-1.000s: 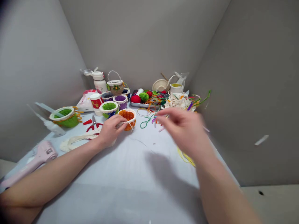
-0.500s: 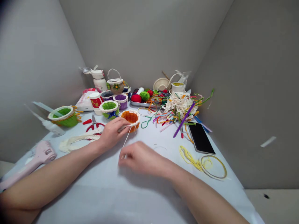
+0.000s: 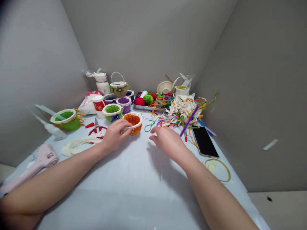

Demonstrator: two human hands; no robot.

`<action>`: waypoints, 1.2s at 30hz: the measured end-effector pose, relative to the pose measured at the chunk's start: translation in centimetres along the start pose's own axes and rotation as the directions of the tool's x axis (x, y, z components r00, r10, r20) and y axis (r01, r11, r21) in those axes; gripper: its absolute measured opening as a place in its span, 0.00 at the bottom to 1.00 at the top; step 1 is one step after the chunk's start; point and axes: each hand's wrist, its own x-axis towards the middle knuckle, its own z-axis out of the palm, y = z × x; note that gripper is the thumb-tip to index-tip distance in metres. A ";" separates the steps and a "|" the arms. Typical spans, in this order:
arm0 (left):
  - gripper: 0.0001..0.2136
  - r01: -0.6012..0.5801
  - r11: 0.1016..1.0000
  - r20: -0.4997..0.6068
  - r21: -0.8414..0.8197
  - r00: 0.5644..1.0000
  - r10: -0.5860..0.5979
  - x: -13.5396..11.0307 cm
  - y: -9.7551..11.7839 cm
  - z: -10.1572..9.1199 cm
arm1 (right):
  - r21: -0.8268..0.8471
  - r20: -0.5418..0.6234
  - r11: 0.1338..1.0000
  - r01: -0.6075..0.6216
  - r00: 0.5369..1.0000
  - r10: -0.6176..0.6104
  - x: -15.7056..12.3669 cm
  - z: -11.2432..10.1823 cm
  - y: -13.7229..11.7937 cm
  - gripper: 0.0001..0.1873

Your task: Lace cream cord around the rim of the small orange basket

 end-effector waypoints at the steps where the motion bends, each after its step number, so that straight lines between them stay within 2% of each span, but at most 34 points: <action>1: 0.04 0.003 1.000 -0.001 -0.011 1.000 -0.003 0.0 0.1 0.1 | 0.083 -0.013 0.996 -0.022 1.000 0.023 0.3 0.8 -0.1 0.10; 4: 0.03 0.019 0.999 0.021 -0.043 1.000 -0.018 -0.3 0.4 0.4 | 0.440 0.046 0.895 -0.077 0.997 0.063 0.7 3.4 -1.3 0.15; 7: 0.03 0.021 0.998 0.052 -0.065 0.999 -0.018 -0.5 0.8 0.5 | 0.710 0.090 0.689 -0.146 0.989 0.117 0.7 5.6 -2.3 0.17; 10: 0.03 0.013 0.996 0.069 -0.084 0.998 -0.007 -0.6 1.1 0.6 | 0.843 0.136 0.499 -0.201 0.977 0.164 0.5 6.5 -2.6 0.17; 13: 0.02 0.022 0.996 0.081 -0.082 0.997 -0.015 -0.6 1.2 0.7 | 0.862 0.193 0.434 -0.262 0.961 0.197 0.4 6.2 -2.6 0.15; 17: 0.02 0.038 0.996 0.078 -0.079 0.996 -0.031 -0.6 1.0 0.8 | 0.830 0.274 0.479 -0.285 0.957 0.096 0.3 5.1 -2.4 0.11; 20: 0.02 0.042 0.996 0.079 -0.073 0.996 -0.036 -0.6 1.0 0.8 | 0.748 0.293 0.611 -0.259 0.955 0.047 0.4 4.2 -1.8 0.10; 22: 0.03 0.040 0.996 0.089 -0.074 0.996 -0.034 -0.5 1.1 0.7 | 0.631 0.188 0.751 -0.196 0.977 0.097 0.6 3.5 -1.3 0.10; 25: 0.04 0.052 0.995 0.115 -0.087 0.992 -0.042 -0.5 1.4 0.5 | 0.450 -0.087 0.892 -0.053 0.991 0.103 0.7 2.9 -1.0 0.10; 27: 0.04 0.074 0.993 0.129 -0.096 0.990 -0.061 -0.5 1.5 0.5 | 0.415 -0.165 0.908 0.047 0.986 0.024 0.6 3.1 -1.0 0.10; 32: 0.05 0.098 0.989 0.166 -0.107 0.983 -0.079 -0.6 1.5 0.5 | 0.446 -0.142 0.884 0.141 0.986 -0.086 0.7 4.9 -0.9 0.09; 36: 0.09 0.032 0.989 0.221 -0.147 0.975 0.001 0.0 1.1 -0.3 | 0.424 -0.164 0.883 0.199 0.976 -0.141 1.1 5.5 0.1 0.09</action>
